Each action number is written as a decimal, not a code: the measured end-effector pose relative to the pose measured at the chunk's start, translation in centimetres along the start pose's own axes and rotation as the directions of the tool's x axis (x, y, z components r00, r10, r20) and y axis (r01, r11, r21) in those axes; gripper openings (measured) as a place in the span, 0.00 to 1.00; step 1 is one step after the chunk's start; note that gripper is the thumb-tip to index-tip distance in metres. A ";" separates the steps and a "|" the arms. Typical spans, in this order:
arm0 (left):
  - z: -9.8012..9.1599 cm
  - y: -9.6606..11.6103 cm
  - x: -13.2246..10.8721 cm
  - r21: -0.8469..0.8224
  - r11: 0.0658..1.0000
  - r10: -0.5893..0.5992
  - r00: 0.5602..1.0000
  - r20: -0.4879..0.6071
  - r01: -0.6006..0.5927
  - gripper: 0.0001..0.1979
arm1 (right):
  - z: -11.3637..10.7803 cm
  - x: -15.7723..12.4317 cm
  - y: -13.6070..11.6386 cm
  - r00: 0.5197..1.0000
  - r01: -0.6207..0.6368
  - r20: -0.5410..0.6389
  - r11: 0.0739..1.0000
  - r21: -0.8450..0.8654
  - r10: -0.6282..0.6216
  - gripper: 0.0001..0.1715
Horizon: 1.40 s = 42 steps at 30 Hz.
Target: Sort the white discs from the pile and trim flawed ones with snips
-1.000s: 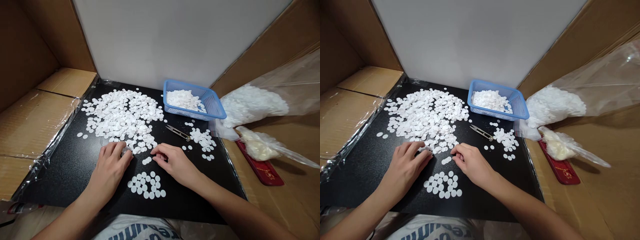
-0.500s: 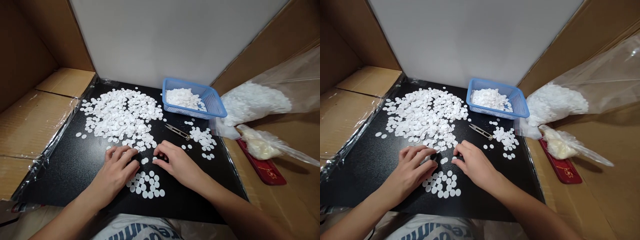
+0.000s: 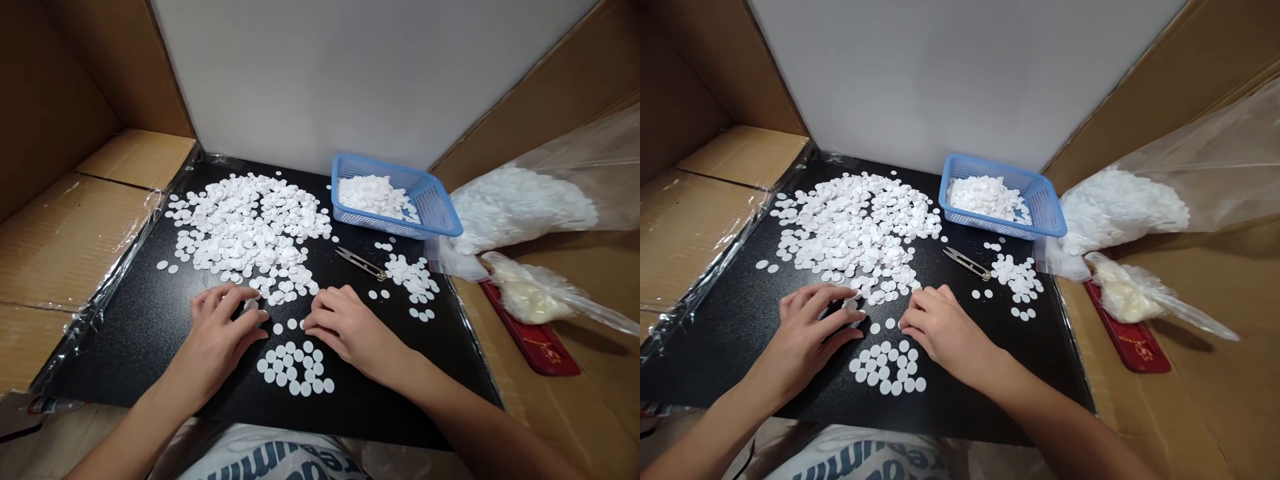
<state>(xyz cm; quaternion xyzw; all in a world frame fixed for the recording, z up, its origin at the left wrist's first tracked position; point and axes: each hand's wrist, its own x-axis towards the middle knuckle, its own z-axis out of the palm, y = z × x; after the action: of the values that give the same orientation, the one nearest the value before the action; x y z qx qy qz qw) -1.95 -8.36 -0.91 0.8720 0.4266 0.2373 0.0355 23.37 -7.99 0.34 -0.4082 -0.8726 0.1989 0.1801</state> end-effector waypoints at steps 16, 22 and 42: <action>-0.4 1.9 1.7 -0.344 0.934 -0.084 0.996 0.041 0.093 0.07 | -0.4 0.1 -0.3 0.953 -0.131 -0.220 0.937 0.324 0.209 0.06; -0.7 3.8 2.9 -0.710 0.428 -0.402 0.821 0.405 0.560 0.16 | 0.7 0.4 -2.5 0.944 -0.154 -0.122 0.735 0.661 0.307 0.12; -0.3 4.3 2.8 -0.792 0.406 -0.402 0.867 0.292 0.455 0.09 | 0.2 0.6 -2.9 0.856 -0.389 0.315 0.111 0.914 0.409 0.24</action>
<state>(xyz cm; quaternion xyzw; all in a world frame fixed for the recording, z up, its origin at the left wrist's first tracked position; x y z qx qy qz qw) 2.49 -9.00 1.56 0.6110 0.4655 0.3710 0.5218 21.08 -9.27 1.70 -0.4295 -0.4180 0.7260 0.3372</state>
